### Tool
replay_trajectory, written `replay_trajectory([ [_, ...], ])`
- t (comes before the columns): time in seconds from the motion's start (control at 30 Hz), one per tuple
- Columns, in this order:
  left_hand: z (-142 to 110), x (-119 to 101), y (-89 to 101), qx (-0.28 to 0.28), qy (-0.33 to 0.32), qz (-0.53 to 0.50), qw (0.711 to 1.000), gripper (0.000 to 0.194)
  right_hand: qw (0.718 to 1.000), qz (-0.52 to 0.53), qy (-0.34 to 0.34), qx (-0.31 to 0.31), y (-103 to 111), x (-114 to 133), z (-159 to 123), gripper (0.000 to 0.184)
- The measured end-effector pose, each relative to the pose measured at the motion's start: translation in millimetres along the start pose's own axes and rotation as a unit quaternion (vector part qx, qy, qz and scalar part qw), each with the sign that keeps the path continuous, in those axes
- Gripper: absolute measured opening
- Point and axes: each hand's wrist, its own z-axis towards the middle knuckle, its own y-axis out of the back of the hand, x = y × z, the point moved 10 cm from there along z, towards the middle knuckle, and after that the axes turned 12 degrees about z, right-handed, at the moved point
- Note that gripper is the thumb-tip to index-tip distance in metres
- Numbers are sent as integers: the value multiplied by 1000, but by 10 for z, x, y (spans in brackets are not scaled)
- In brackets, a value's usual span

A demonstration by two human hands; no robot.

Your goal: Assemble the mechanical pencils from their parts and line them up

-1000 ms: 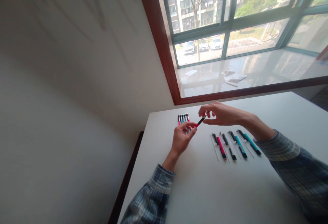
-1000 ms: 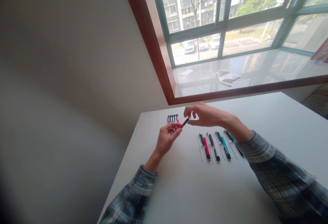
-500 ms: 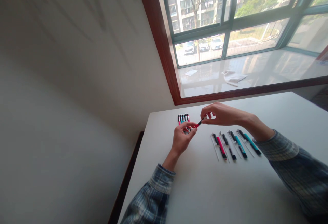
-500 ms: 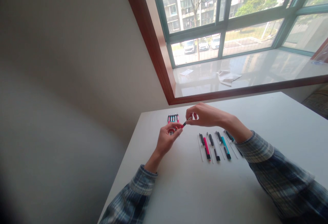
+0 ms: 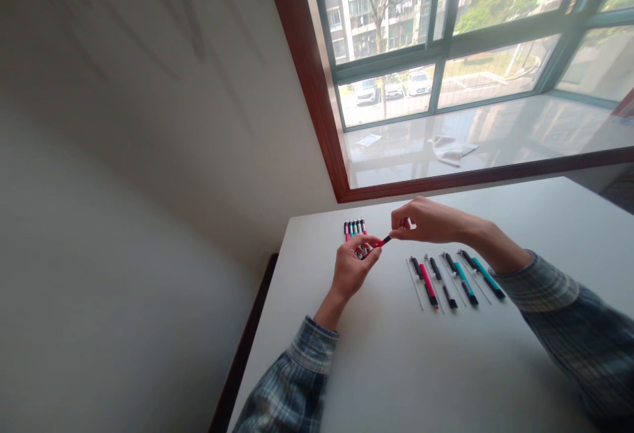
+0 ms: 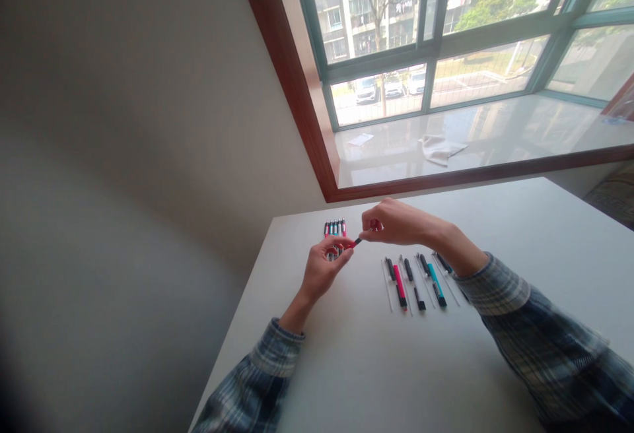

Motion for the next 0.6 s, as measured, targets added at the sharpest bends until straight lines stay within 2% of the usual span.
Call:
replay_trajectory([
  [0.23, 0, 53, 18, -13, 3, -1, 1000, 16, 998, 56, 29, -13, 55, 63, -14, 31],
  [0.37, 6, 84, 24, -22, 7, 0, 1000, 14, 995, 84, 48, -9, 68, 113, -28, 23],
  [0.6, 7, 73, 20, -20, 2, 10, 1000, 14, 996, 71, 45, -32, 76, 94, -1, 21],
])
